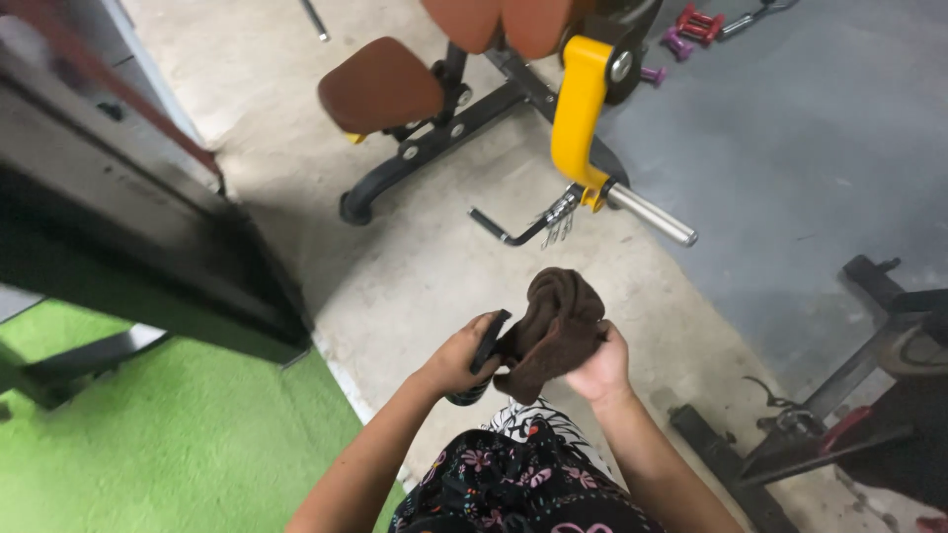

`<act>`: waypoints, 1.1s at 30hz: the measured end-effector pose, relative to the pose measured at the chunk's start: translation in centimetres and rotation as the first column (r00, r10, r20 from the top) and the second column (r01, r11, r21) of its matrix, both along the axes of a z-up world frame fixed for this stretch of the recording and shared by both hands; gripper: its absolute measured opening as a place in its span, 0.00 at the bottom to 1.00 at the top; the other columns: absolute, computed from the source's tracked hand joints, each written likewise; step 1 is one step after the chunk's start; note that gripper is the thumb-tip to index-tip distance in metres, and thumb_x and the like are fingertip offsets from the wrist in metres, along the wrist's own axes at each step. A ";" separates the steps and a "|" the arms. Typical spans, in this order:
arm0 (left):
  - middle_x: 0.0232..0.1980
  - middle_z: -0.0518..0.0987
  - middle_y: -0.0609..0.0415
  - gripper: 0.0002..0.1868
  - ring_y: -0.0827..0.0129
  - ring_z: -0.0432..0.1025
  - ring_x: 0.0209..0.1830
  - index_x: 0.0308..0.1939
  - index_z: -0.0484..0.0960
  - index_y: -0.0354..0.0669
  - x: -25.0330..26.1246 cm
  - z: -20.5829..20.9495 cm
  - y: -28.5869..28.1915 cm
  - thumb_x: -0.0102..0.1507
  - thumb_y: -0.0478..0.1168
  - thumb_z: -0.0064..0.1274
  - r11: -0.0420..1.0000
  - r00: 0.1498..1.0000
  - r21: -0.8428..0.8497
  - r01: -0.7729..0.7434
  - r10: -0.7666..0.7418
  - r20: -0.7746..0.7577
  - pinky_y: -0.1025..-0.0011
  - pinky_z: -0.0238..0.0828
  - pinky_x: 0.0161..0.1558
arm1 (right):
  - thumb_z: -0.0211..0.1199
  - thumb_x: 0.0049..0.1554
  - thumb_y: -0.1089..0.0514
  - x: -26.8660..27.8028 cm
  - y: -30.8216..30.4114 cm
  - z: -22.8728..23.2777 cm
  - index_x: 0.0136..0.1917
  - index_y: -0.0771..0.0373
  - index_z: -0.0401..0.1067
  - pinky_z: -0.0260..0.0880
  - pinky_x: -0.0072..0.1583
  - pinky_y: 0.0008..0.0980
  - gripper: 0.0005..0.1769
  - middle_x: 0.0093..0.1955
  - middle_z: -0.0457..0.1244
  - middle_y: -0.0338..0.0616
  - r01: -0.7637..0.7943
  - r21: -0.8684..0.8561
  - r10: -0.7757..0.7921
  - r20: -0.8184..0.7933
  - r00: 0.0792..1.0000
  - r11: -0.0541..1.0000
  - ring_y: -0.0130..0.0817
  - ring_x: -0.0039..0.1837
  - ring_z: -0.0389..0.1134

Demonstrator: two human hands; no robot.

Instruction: Cleaning and wiping down various gym machines using a spray bottle and cloth.

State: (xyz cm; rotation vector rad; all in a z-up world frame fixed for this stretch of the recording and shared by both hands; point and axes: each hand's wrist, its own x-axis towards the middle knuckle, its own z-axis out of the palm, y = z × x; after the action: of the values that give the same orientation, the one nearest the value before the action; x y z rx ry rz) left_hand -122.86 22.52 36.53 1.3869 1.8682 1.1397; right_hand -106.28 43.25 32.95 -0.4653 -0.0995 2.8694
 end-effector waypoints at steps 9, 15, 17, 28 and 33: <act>0.67 0.71 0.36 0.39 0.41 0.69 0.64 0.71 0.63 0.38 -9.4 -1.5 16.4 0.56 0.34 0.58 0.996 0.995 -0.005 -0.087 0.087 -0.049 0.57 0.67 0.65 | 0.40 0.58 0.49 -8.7 21.7 3.5 0.70 0.67 0.65 0.57 0.73 0.52 0.32 0.69 0.63 0.56 0.094 0.160 -0.124 0.193 0.973 0.983 0.52 0.71 0.62; 0.72 0.65 0.41 0.37 0.45 0.70 0.63 0.70 0.67 0.42 -14.1 3.7 23.3 0.54 0.33 0.53 0.995 0.995 -0.009 -0.096 0.096 -0.010 0.60 0.70 0.62 | 0.43 0.56 0.47 -16.0 32.9 11.2 0.70 0.64 0.64 0.58 0.74 0.54 0.33 0.70 0.63 0.54 0.021 0.288 -0.137 0.389 0.911 0.957 0.52 0.71 0.62; 0.74 0.63 0.40 0.36 0.45 0.69 0.64 0.67 0.68 0.38 -15.8 4.4 25.2 0.53 0.34 0.54 0.996 0.997 -0.064 -0.054 0.051 -0.051 0.60 0.68 0.63 | 0.44 0.55 0.47 -18.8 35.4 13.8 0.69 0.64 0.64 0.58 0.74 0.53 0.33 0.71 0.63 0.54 -0.018 0.440 -0.144 0.332 0.932 0.898 0.52 0.72 0.62; 0.72 0.64 0.33 0.40 0.40 0.63 0.70 0.68 0.67 0.31 -29.2 2.8 37.3 0.51 0.35 0.60 0.962 0.957 0.132 0.238 -0.209 -0.201 0.56 0.61 0.69 | 0.52 0.64 0.53 -36.1 42.3 10.9 0.63 0.66 0.66 0.64 0.70 0.48 0.19 0.61 0.64 0.51 0.356 0.930 -0.841 -0.114 0.529 0.097 0.47 0.65 0.65; 0.73 0.65 0.35 0.39 0.41 0.62 0.71 0.67 0.68 0.35 -35.5 4.0 42.0 0.52 0.36 0.62 0.921 0.929 0.191 0.340 -0.298 -0.218 0.55 0.60 0.71 | 0.54 0.65 0.48 -42.4 48.3 3.4 0.68 0.66 0.65 0.63 0.72 0.44 0.25 0.66 0.63 0.59 -0.442 0.846 -0.858 -0.035 0.513 -0.298 0.52 0.69 0.64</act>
State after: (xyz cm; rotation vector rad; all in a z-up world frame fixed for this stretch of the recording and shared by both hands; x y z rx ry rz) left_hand -158.32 64.48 40.57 1.9068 1.5830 1.1097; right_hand -148.71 91.51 36.39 -1.0136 -1.9547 0.7132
